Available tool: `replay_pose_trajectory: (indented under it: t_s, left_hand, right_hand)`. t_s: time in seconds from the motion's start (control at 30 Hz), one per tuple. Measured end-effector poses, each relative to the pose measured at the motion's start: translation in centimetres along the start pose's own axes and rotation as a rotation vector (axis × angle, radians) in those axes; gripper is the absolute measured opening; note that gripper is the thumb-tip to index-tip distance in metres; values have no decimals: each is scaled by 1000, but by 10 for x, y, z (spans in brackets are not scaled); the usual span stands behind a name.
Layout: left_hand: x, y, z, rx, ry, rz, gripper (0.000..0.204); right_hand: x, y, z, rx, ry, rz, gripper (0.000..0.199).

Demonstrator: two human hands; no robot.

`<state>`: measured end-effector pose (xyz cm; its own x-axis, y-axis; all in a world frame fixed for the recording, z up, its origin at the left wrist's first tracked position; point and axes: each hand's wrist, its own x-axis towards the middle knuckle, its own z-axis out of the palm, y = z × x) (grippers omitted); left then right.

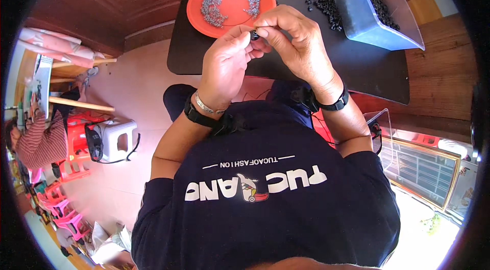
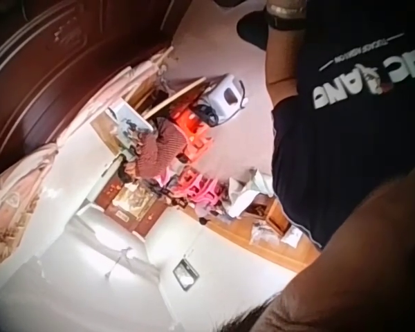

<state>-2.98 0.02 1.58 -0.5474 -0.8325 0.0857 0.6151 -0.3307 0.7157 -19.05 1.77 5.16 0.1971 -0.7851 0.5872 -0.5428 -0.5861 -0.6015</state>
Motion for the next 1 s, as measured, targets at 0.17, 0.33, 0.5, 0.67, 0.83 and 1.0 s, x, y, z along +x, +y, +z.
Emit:
replay_pose_trajectory:
  t_s: [0.17,0.33,0.5,0.67,0.83,1.0]
  left_hand:
    - [0,0,0,0,10,16,25]
    - [-1,1,-2,9,7,24,24]
    - [1,0,-10,3,-79,28,24]
    - [0,1,-3,30,-56,71,24]
    - [1,1,-2,38,-55,66,25]
    - [1,-2,-5,46,-12,69,24]
  right_hand:
    - [-1,3,3,28,35,4,6]
    - [-3,1,5,94,75,69,7]
    - [-5,8,3,247,170,180,8]
    - [-6,-6,2,519,49,203,8]
    - [-3,-1,2,142,78,-4,7]
    - [0,-3,3,-144,124,-174,10]
